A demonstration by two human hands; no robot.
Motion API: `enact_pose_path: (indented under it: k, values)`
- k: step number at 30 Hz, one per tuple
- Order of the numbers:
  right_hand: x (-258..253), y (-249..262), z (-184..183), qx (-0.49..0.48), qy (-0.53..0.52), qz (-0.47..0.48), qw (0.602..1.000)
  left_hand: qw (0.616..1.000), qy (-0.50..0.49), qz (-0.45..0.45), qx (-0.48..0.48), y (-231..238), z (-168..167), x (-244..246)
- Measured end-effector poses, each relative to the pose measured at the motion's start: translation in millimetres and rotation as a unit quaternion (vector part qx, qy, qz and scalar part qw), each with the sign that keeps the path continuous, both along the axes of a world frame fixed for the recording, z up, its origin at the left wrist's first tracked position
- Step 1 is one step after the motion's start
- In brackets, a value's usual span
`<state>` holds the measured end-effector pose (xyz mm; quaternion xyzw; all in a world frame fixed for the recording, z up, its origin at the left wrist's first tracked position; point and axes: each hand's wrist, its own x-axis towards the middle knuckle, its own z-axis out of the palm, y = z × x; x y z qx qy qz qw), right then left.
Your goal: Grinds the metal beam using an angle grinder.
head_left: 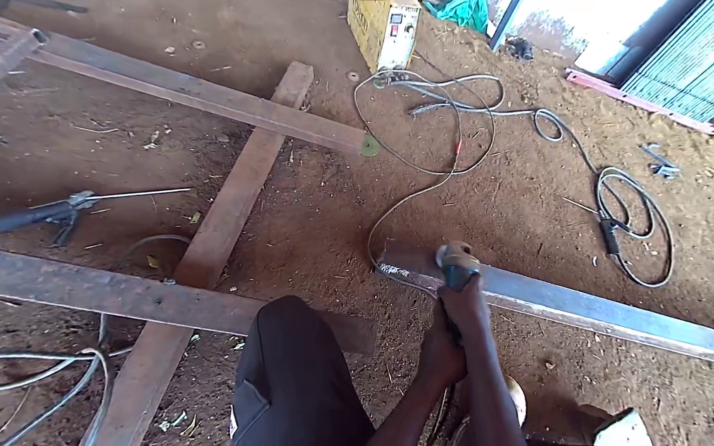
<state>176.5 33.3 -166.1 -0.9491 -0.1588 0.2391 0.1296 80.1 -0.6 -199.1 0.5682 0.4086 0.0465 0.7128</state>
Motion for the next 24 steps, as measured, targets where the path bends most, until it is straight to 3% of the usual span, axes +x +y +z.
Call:
enact_pose_path:
  k: [2,5,8,12,19,24]
  values:
    - [8,-13,6,-0.058,-0.047,-0.030,0.997,0.996,-0.070,-0.021,-0.057,-10,-7,7]
    - [14,-23,-5,-0.038,-0.053,-0.035,0.997,0.999,-0.038,-0.015,-0.036,-19,-16,13]
    - [6,-13,-16,0.035,0.002,0.022,0.999,0.997,0.023,0.070,0.030,-21,-22,16]
    - [-8,8,-10,0.006,0.029,0.095,0.995,0.982,-0.019,0.187,0.031,-26,-26,14]
    - [29,-55,-14,-0.020,-0.058,-0.089,0.994,0.997,-0.055,-0.060,0.001,-46,-34,34]
    - [29,-76,-37,0.023,-0.059,-0.050,0.997,0.999,-0.015,-0.001,0.035,-74,-42,33]
